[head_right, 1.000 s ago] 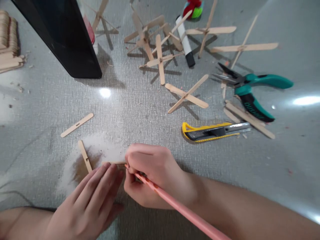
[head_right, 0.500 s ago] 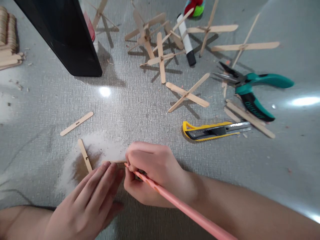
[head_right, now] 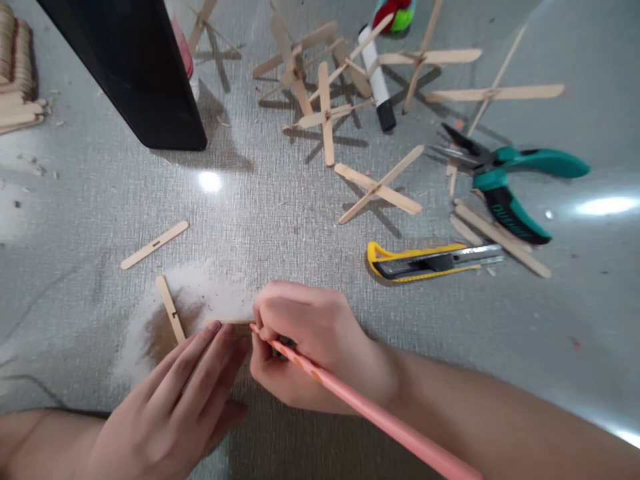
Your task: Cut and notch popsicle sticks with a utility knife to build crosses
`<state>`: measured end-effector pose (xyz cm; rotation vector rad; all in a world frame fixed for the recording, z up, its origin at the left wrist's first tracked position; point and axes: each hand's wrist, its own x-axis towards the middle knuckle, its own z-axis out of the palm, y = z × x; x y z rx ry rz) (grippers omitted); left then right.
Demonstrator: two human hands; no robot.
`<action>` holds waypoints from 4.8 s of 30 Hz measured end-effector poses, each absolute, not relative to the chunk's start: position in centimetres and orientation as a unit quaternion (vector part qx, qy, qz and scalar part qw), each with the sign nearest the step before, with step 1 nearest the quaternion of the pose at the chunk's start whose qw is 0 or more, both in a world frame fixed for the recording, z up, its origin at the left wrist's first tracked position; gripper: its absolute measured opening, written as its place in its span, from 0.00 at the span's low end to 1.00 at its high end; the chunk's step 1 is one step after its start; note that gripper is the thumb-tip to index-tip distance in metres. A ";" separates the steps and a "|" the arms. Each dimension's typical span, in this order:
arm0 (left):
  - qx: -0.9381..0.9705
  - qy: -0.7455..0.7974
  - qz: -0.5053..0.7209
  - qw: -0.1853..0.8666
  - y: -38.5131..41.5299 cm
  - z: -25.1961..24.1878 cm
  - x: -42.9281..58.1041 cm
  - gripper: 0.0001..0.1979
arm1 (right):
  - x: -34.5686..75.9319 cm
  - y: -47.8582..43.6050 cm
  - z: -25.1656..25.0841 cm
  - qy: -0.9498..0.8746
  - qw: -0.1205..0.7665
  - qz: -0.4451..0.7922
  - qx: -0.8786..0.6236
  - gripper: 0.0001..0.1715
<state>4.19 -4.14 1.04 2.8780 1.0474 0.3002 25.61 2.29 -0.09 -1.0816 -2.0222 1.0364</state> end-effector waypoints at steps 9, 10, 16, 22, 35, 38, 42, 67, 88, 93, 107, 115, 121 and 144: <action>0.935 0.339 0.099 0.030 -4.0 1.0 4.2 0.18 | 25.6 2.2 -0.1 -0.760 0.305 0.398 -0.414 0.13; 0.936 0.338 0.096 0.031 -4.1 0.9 4.2 0.18 | 25.6 2.2 -0.1 -0.759 0.306 0.397 -0.415 0.13; 0.936 0.337 0.097 0.036 -4.1 0.9 4.1 0.19 | 25.6 2.2 -0.2 -0.763 0.299 0.385 -0.424 0.13; 0.937 0.336 0.097 0.026 -4.1 0.9 4.2 0.19 | 25.6 2.3 0.0 -0.757 0.302 0.395 -0.425 0.13; 0.937 0.333 0.098 0.031 -4.1 0.9 4.2 0.20 | 25.7 2.2 -0.1 -0.764 0.294 0.391 -0.420 0.12; 0.938 0.331 0.101 0.036 -4.0 1.0 4.2 0.20 | 25.6 2.2 0.0 -0.765 0.296 0.387 -0.422 0.13; 0.937 0.331 0.105 0.040 -3.9 1.0 4.4 0.19 | 25.4 2.1 0.1 -0.764 0.293 0.384 -0.428 0.13; 0.938 0.329 0.106 0.035 -3.8 1.1 4.3 0.18 | 25.3 2.0 -0.3 -0.773 0.291 0.378 -0.419 0.13; 0.936 0.332 0.107 0.042 -3.7 1.1 4.3 0.20 | 25.1 2.2 -0.2 -0.765 0.292 0.386 -0.426 0.11; 0.935 0.335 0.111 0.046 -3.9 1.0 4.3 0.19 | 25.2 2.1 -0.3 -0.775 0.278 0.374 -0.428 0.11; 0.935 0.339 0.103 0.038 -3.7 1.1 4.4 0.19 | 25.2 2.0 -0.3 -0.772 0.287 0.381 -0.421 0.12; 0.938 0.334 0.091 0.037 -3.8 1.1 4.3 0.20 | 25.3 2.0 -0.1 -0.781 0.277 0.371 -0.420 0.13; 0.937 0.336 0.091 0.036 -3.8 0.9 4.2 0.20 | 25.3 2.0 -0.2 -0.790 0.272 0.357 -0.418 0.12; 0.942 0.325 0.082 0.028 -3.7 1.1 4.2 0.22 | 26.0 2.1 0.3 -0.710 0.364 0.423 -0.430 0.12</action>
